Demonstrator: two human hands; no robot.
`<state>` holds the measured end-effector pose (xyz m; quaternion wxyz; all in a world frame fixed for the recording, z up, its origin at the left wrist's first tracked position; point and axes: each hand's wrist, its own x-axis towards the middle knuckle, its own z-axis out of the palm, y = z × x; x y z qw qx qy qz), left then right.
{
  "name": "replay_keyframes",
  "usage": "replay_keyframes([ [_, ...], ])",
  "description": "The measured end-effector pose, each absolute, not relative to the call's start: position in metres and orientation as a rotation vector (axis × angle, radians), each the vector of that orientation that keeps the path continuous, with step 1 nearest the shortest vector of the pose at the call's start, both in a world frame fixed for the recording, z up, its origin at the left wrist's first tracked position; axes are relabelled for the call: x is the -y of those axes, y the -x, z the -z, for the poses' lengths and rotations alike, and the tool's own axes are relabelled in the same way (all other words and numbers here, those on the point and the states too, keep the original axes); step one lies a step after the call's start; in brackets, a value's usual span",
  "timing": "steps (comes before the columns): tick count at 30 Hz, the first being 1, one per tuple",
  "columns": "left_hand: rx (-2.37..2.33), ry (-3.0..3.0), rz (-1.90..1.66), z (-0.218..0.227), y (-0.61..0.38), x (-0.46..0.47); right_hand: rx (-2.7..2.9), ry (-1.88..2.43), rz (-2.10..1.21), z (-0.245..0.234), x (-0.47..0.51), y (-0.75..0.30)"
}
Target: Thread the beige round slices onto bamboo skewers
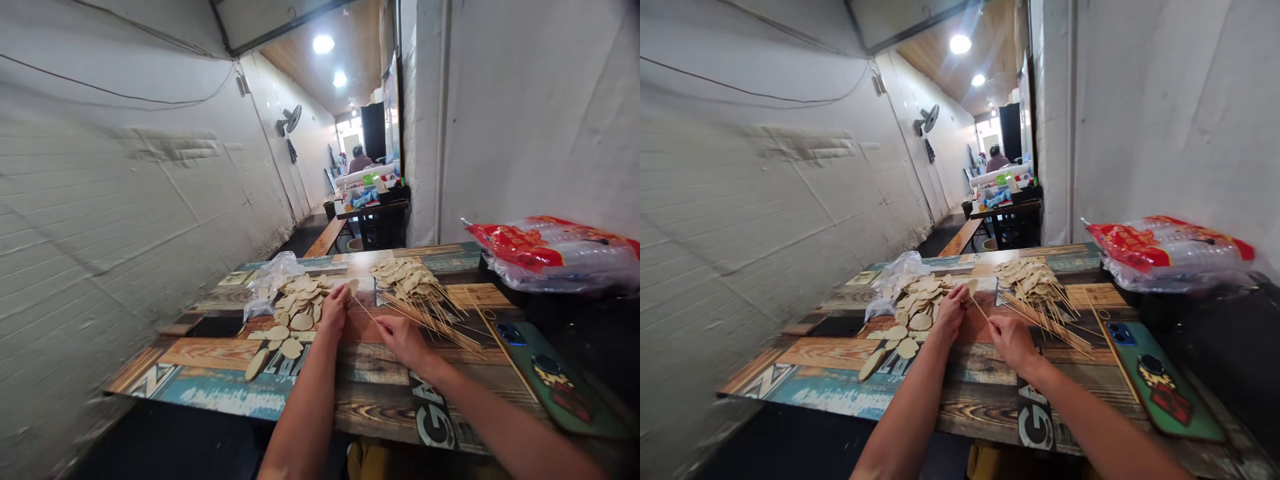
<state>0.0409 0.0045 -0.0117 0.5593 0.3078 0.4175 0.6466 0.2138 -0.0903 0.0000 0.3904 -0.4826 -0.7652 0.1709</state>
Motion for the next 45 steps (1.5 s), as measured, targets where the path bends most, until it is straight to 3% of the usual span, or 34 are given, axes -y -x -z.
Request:
replay_keyframes([
  [45, -0.892, -0.917, -1.449, -0.013, -0.043, 0.008, 1.899, 1.246, -0.326, 0.002, 0.089, -0.215],
])
